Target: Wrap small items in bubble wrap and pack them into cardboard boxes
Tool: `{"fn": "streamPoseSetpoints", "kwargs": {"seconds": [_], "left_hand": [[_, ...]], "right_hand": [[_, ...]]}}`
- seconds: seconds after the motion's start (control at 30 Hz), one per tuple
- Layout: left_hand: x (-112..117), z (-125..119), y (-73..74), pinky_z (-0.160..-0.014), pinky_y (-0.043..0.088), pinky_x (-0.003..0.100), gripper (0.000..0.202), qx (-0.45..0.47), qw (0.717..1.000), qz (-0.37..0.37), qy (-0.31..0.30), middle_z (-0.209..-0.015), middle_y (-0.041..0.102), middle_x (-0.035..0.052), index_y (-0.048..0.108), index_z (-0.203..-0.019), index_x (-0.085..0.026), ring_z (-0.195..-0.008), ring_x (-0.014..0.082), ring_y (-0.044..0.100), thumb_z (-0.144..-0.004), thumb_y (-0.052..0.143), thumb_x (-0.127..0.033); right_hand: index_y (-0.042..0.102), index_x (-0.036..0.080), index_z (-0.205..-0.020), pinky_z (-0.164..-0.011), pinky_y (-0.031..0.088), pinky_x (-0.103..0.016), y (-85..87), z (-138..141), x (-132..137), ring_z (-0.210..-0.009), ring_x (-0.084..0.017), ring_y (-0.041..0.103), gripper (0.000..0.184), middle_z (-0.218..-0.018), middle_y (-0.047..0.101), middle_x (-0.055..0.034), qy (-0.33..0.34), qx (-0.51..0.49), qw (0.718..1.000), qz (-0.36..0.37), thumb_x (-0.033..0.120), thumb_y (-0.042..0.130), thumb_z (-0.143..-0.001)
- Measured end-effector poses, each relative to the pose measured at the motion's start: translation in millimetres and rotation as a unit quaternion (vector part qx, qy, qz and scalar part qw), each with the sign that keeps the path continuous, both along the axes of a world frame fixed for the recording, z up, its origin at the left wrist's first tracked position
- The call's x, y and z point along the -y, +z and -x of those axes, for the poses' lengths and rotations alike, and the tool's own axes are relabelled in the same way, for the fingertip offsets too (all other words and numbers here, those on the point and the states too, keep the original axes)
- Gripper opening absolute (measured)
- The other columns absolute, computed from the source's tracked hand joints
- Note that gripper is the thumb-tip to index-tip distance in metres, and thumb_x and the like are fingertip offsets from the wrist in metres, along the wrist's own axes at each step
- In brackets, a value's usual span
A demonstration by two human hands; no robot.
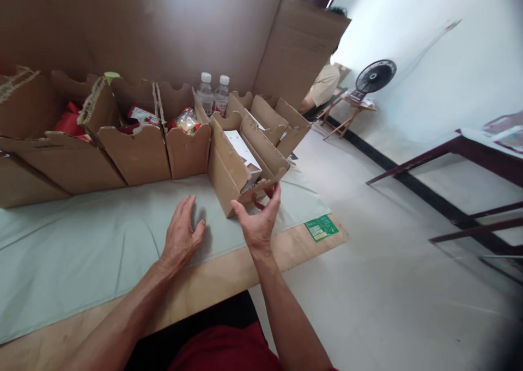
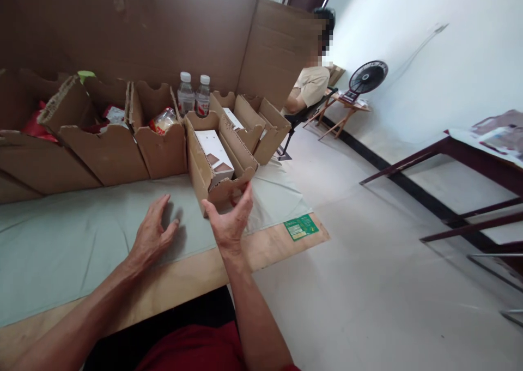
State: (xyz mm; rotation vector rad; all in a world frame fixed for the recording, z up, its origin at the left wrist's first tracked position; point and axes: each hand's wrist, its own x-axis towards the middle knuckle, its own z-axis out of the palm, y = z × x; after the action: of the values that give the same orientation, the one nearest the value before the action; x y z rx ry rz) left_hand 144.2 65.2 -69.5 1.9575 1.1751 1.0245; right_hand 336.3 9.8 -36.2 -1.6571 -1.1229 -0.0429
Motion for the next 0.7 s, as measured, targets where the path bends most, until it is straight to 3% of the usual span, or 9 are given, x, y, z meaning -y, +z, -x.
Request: {"fn": "streamPoseSetpoints", "kwargs": {"seconds": [0.17, 0.27, 0.37, 0.5, 0.6, 0.7], "left_hand": [[-1, 2, 1.5, -0.108, 0.055, 0.058, 0.060, -0.029, 1.000, 0.004, -0.010, -0.159, 0.050, 0.0215, 0.055, -0.148, -0.019, -0.137, 0.0377, 0.059, -0.090, 0.061, -0.030], [-2, 4, 2.7, -0.101, 0.058, 0.057, 0.053, -0.037, 0.999, 0.008, -0.012, -0.159, 0.049, 0.0221, 0.061, -0.142, -0.018, -0.127, 0.0367, 0.066, -0.091, 0.061, -0.032], [-3, 6, 1.5, -0.099, 0.060, 0.055, 0.048, -0.035, 0.999, 0.005, -0.015, -0.159, 0.050, 0.0214, 0.065, -0.137, -0.018, -0.125, 0.0364, 0.067, -0.091, 0.061, -0.032], [-2, 4, -4.2, -0.109, 0.055, 0.060, 0.043, -0.057, 0.997, -0.050, -0.024, -0.153, 0.056, 0.0207, 0.069, -0.131, -0.017, -0.135, 0.0386, 0.062, -0.091, 0.059, -0.029], [-2, 3, -8.6, -0.110, 0.053, 0.062, 0.041, -0.085, 0.991, -0.100, -0.012, -0.149, 0.059, 0.0209, 0.071, -0.127, -0.016, -0.133, 0.0394, 0.063, -0.090, 0.056, -0.027], [-3, 3, -10.7, -0.107, 0.056, 0.060, 0.040, -0.095, 0.989, -0.112, -0.012, -0.149, 0.060, 0.0208, 0.071, -0.126, -0.016, -0.131, 0.0384, 0.064, -0.091, 0.056, -0.028]], "right_hand": [[0.009, 0.016, -0.166, -0.124, 0.033, -0.066, 13.6, -9, -67, -0.159, -0.042, 0.025, 0.123, -0.167, 0.028, -0.0290, -0.038, -0.014, 0.999, 0.005, 0.056, 0.085, -0.078], [0.009, 0.012, -0.166, -0.124, 0.032, -0.067, 20.6, -14, -96, -0.160, -0.044, 0.022, 0.124, -0.167, 0.026, -0.0315, -0.034, -0.005, 0.999, 0.037, 0.058, 0.083, -0.078], [0.018, 0.014, -0.165, -0.122, 0.035, -0.066, 17.0, -16, -88, -0.158, -0.042, 0.027, 0.109, -0.166, 0.030, -0.0287, -0.015, 0.028, 0.998, 0.055, 0.057, 0.077, -0.085], [0.045, 0.017, -0.155, -0.119, 0.041, -0.056, 7.0, -11, -58, -0.141, -0.035, 0.050, 0.068, -0.148, 0.056, -0.0198, 0.056, 0.116, 0.986, 0.110, 0.038, 0.066, -0.093], [0.048, 0.017, -0.157, -0.114, 0.045, -0.050, 7.8, -6, -59, -0.130, -0.033, 0.057, 0.067, -0.146, 0.059, -0.0181, 0.091, 0.159, 0.968, 0.172, 0.027, 0.064, -0.092], [0.042, 0.017, -0.162, -0.112, 0.046, -0.051, 12.7, -6, -75, -0.129, -0.035, 0.057, 0.074, -0.150, 0.056, -0.0190, 0.081, 0.172, 0.956, 0.223, 0.025, 0.064, -0.091]]}}
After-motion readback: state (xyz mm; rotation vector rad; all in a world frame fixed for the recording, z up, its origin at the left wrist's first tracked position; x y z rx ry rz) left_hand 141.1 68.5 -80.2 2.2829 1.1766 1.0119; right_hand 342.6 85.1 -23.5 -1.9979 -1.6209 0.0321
